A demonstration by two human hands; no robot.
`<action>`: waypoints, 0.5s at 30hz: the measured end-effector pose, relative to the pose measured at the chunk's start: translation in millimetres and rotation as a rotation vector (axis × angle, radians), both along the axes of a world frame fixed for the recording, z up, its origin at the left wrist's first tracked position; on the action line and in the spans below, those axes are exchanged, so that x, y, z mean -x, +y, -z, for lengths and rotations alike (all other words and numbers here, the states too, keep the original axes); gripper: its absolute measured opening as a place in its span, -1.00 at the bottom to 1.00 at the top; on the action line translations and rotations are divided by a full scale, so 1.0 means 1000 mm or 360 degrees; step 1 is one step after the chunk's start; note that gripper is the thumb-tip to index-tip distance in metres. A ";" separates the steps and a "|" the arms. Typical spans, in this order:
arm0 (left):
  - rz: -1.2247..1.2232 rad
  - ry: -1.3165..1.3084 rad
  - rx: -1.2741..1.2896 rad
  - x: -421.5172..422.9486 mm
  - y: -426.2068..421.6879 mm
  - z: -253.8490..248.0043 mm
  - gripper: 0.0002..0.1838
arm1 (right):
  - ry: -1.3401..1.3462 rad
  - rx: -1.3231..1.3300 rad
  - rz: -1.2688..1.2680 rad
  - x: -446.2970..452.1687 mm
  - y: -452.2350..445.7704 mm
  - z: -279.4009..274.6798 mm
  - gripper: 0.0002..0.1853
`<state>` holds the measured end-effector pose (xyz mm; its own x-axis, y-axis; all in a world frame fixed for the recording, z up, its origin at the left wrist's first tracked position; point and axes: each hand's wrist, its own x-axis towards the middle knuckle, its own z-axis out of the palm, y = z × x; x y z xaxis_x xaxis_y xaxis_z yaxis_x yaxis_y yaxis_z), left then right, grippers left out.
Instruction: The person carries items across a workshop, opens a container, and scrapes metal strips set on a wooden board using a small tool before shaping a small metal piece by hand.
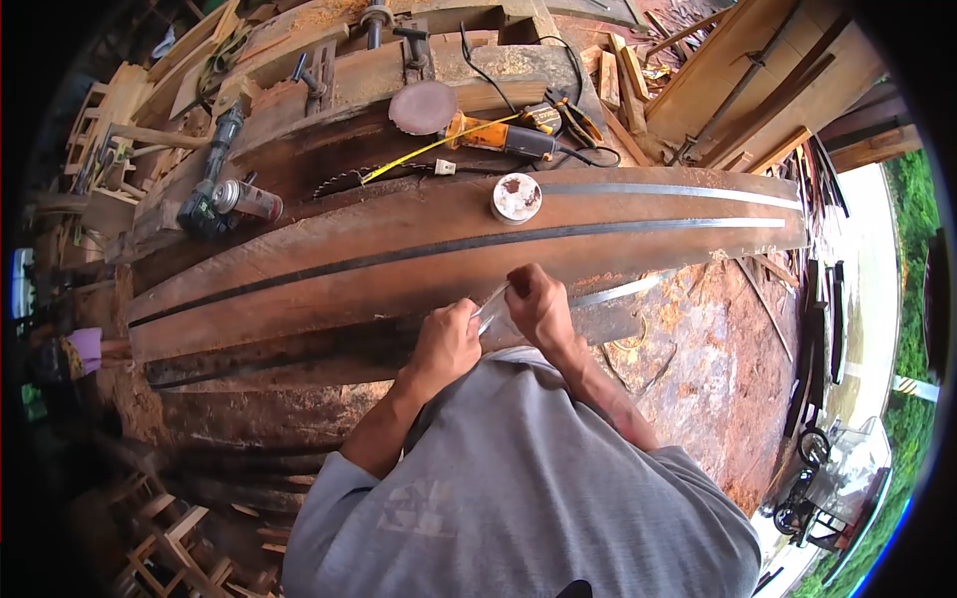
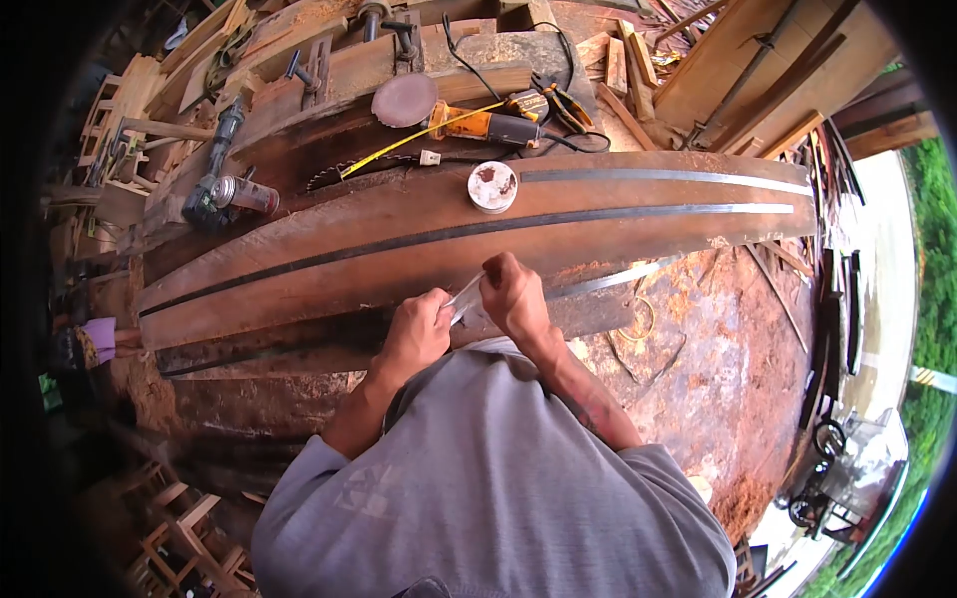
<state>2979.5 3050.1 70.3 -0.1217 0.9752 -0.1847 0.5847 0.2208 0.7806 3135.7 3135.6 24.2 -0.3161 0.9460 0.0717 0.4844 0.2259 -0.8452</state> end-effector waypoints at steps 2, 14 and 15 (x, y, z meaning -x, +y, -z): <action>0.0023 0.0014 0.0003 0.002 -0.002 0.002 -0.88 | -0.0034 0.0074 0.0016 -0.002 0.001 0.000 -0.84; -0.0145 -0.0027 -0.0356 0.029 0.012 0.005 -0.83 | 0.0991 0.0970 0.0078 -0.002 0.006 -0.038 -0.39; -0.0189 0.0017 -0.0428 0.027 0.014 0.000 -0.86 | 0.0922 0.1022 0.0000 -0.002 0.004 -0.032 -0.23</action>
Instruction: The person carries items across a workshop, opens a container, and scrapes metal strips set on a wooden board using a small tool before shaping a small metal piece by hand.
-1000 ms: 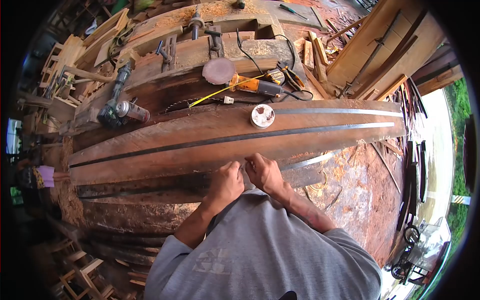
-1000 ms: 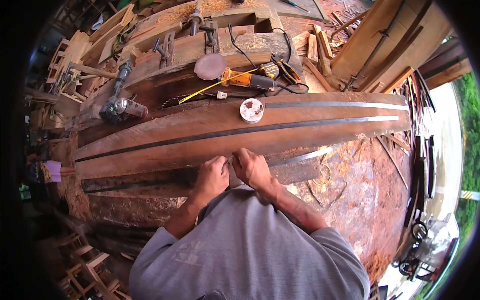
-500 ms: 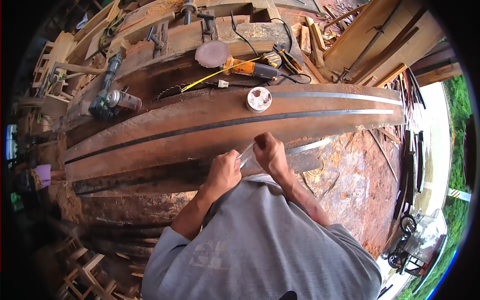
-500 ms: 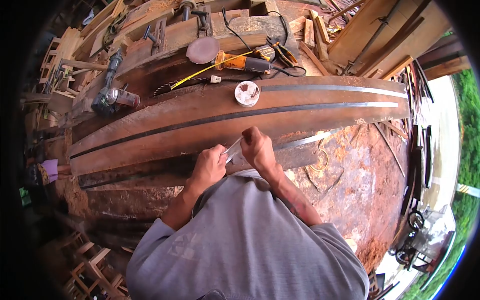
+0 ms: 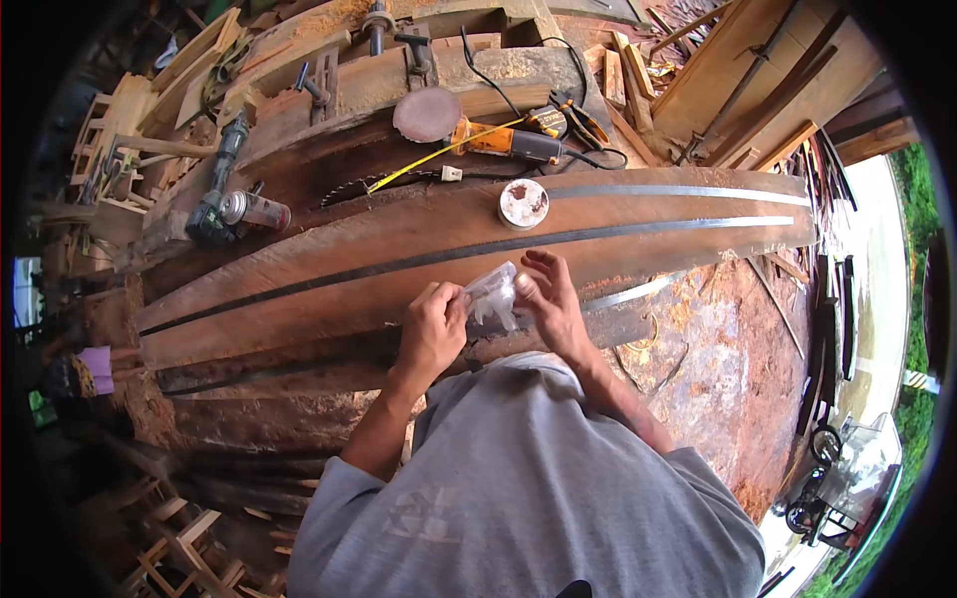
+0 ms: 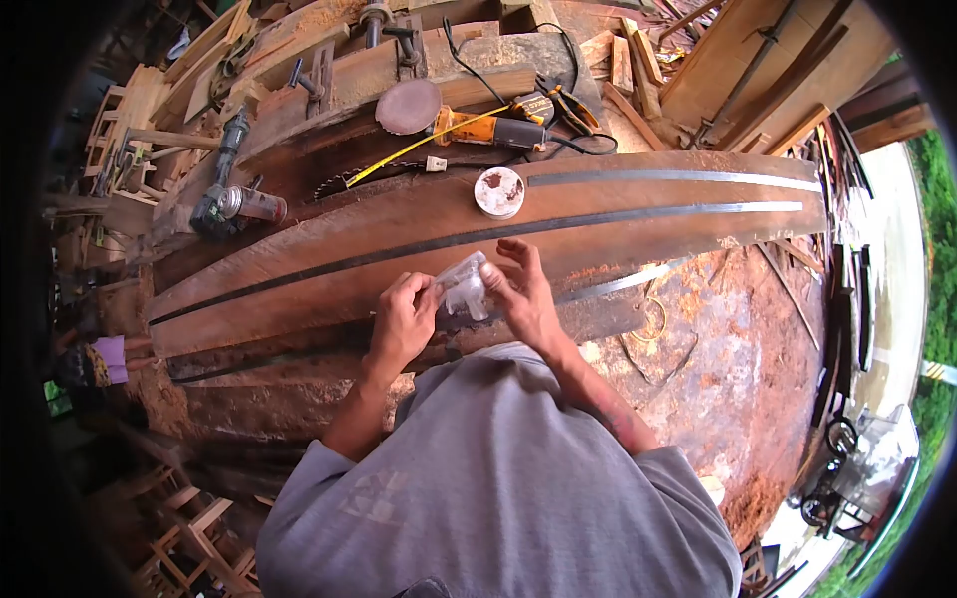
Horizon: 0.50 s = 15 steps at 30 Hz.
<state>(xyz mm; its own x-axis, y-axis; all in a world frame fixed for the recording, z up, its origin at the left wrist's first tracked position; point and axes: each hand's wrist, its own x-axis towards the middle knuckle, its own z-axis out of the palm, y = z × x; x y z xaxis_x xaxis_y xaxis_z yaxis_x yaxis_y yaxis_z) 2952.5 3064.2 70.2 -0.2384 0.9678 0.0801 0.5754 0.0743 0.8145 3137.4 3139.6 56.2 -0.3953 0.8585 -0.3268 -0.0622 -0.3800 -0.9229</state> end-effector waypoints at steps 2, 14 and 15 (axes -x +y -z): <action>-0.0049 0.0040 -0.0069 -0.003 0.000 -0.001 -0.88 | -0.0312 -0.0083 -0.0178 0.003 -0.006 -0.004 -0.28; -0.0458 -0.0248 -0.0282 -0.007 0.003 0.019 -0.64 | 0.0190 0.0361 -0.0140 -0.003 0.005 0.010 -0.57; -0.0409 0.0226 -0.0584 -0.010 0.001 0.008 -0.64 | 0.0145 0.0361 -0.0095 -0.002 0.006 0.006 -0.63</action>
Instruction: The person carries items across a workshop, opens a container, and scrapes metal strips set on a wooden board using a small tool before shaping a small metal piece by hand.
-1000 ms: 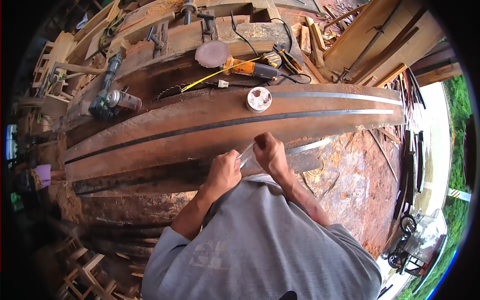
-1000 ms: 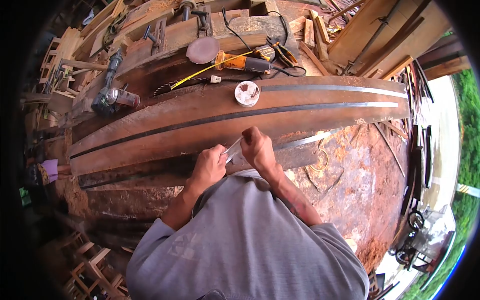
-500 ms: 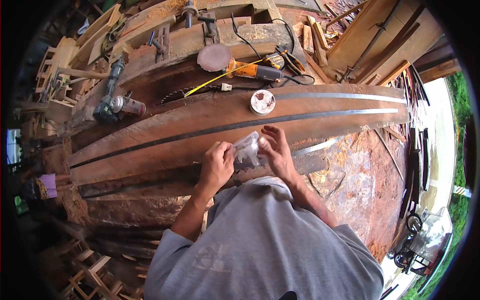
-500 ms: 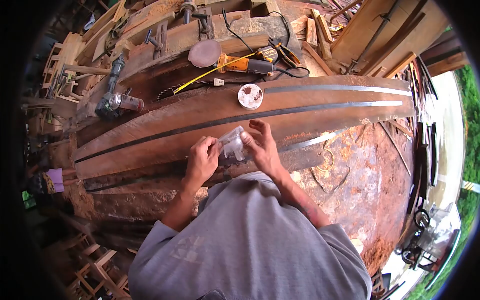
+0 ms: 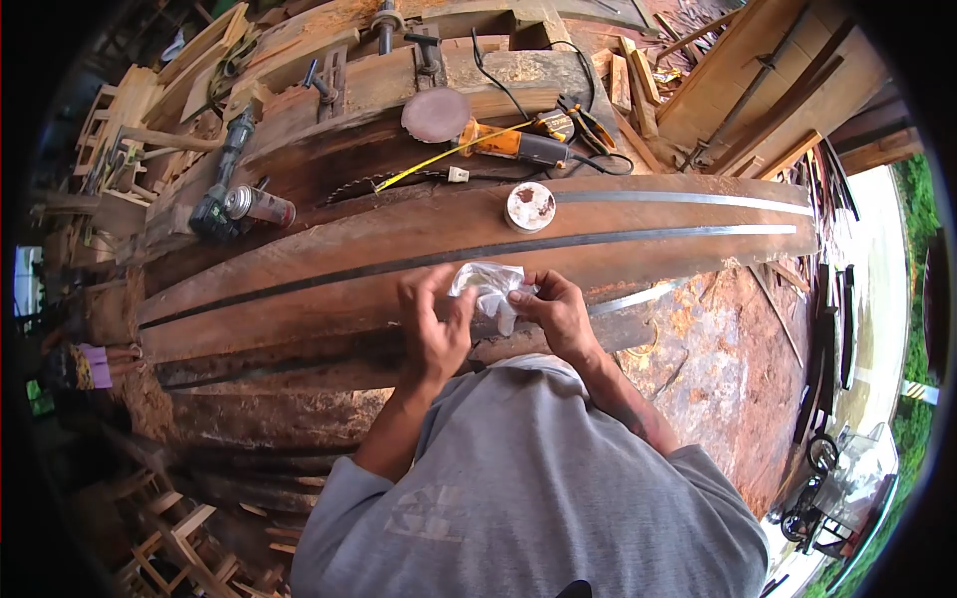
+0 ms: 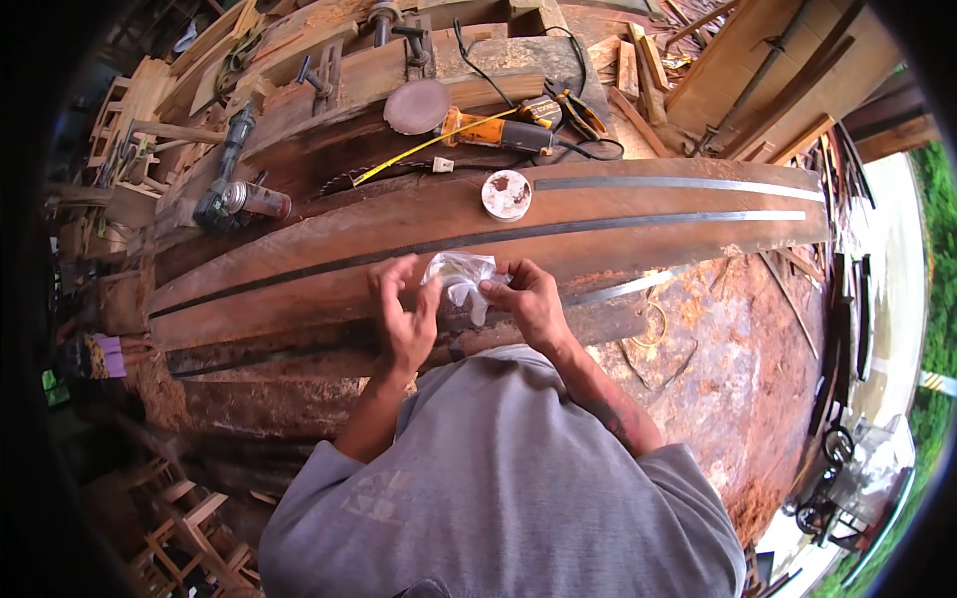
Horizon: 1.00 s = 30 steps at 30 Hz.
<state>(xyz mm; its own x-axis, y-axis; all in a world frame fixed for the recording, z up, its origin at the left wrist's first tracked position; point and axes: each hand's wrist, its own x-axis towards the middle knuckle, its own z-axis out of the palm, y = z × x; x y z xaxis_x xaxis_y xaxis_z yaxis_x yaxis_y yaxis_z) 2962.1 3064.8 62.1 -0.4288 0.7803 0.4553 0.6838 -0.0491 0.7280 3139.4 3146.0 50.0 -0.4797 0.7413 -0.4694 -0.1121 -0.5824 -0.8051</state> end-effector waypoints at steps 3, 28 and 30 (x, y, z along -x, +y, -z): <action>0.0490 -0.0114 0.0150 -0.009 -0.004 -0.021 -0.64 | -0.0031 -0.0013 0.0081 0.002 -0.001 -0.009 -0.74; 0.0446 -0.1684 0.0345 0.062 -0.026 -0.013 -0.81 | -0.0028 -0.0754 0.0551 -0.048 0.052 -0.041 -0.62; 0.0658 -0.2038 0.0169 0.045 -0.009 -0.029 -0.83 | 0.0056 -0.1142 0.0412 -0.021 0.044 -0.055 -0.26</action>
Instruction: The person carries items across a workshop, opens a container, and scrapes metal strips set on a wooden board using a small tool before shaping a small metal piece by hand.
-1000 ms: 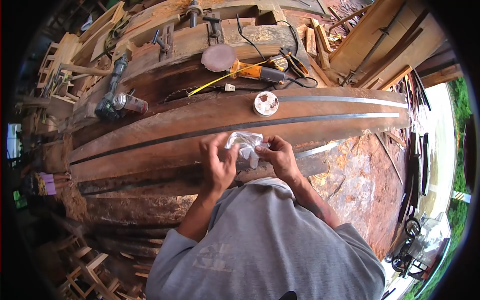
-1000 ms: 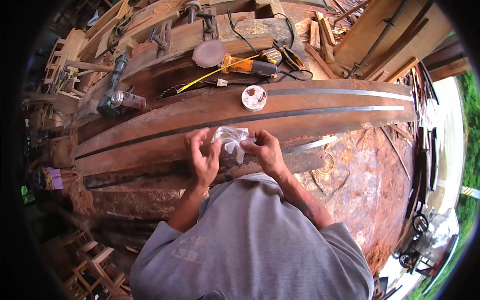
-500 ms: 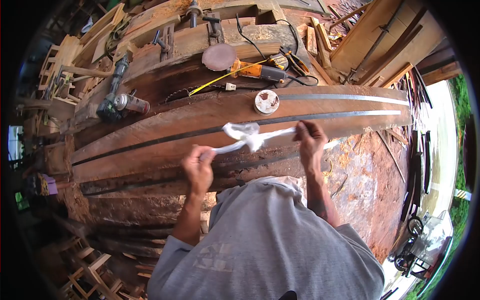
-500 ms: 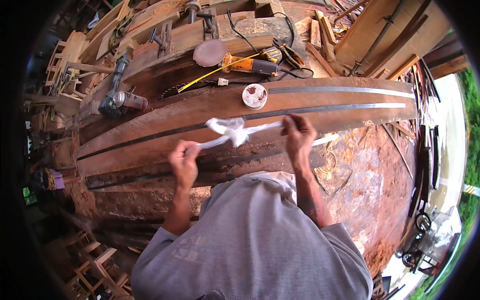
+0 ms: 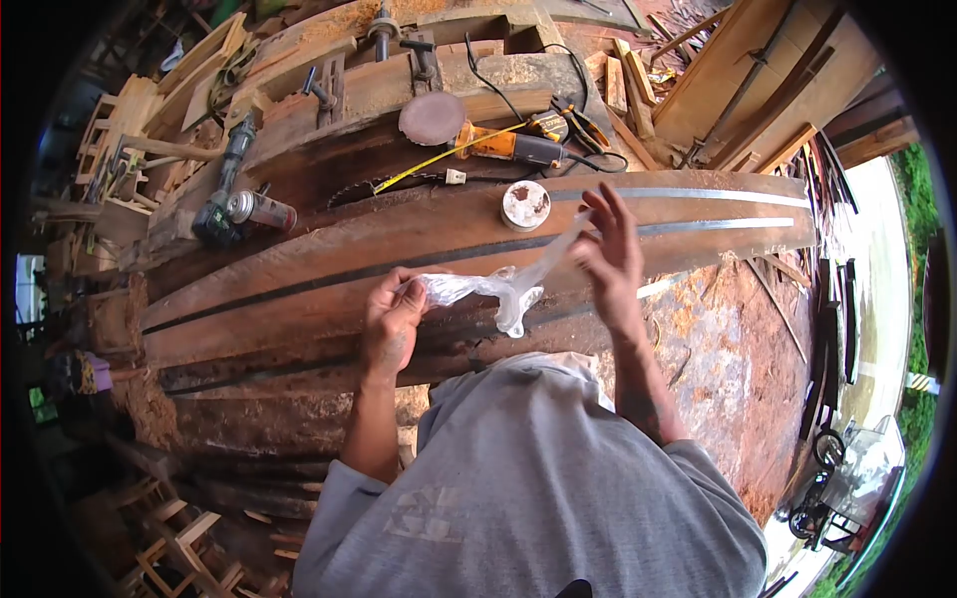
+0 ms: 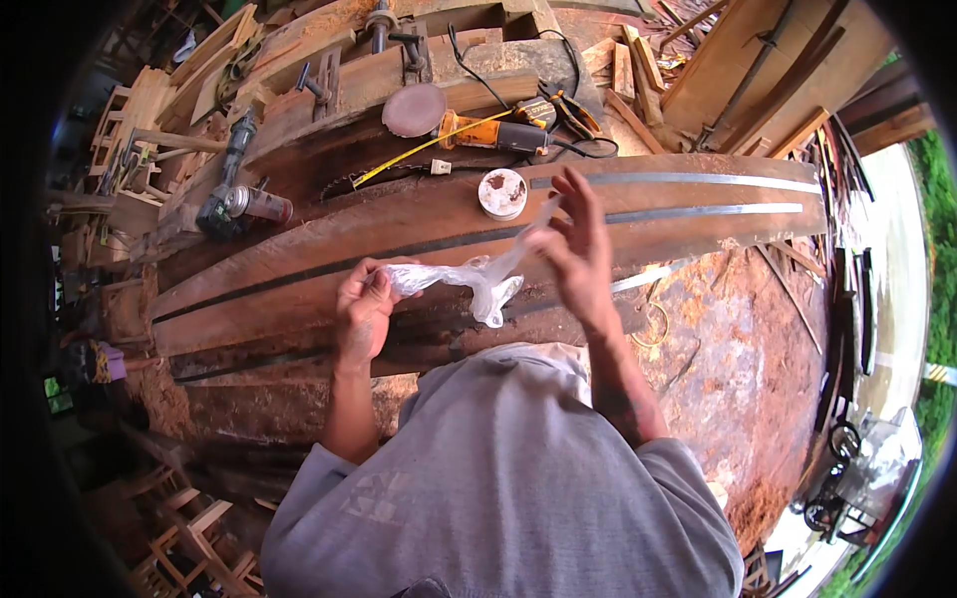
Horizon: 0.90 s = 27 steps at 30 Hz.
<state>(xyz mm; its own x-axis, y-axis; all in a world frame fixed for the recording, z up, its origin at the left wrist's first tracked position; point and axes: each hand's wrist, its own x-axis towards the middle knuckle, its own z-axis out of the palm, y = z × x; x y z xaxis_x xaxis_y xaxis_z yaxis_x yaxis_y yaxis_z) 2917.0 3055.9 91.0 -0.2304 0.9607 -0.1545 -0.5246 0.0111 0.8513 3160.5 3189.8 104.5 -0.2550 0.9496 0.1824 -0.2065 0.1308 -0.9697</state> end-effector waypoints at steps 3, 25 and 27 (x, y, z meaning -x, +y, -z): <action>0.0079 -0.0144 -0.0167 -0.005 0.015 0.007 -0.83 | -0.0806 -0.0608 -0.0466 0.019 -0.015 0.010 -0.36; -0.0321 0.0400 0.0089 -0.063 0.024 0.002 -0.78 | -0.0779 -0.0467 -0.0440 0.030 -0.064 0.008 -0.68; -0.0335 0.0384 0.0117 -0.048 0.018 0.021 -0.86 | -0.0787 -0.0335 -0.0376 0.023 -0.062 0.013 -0.70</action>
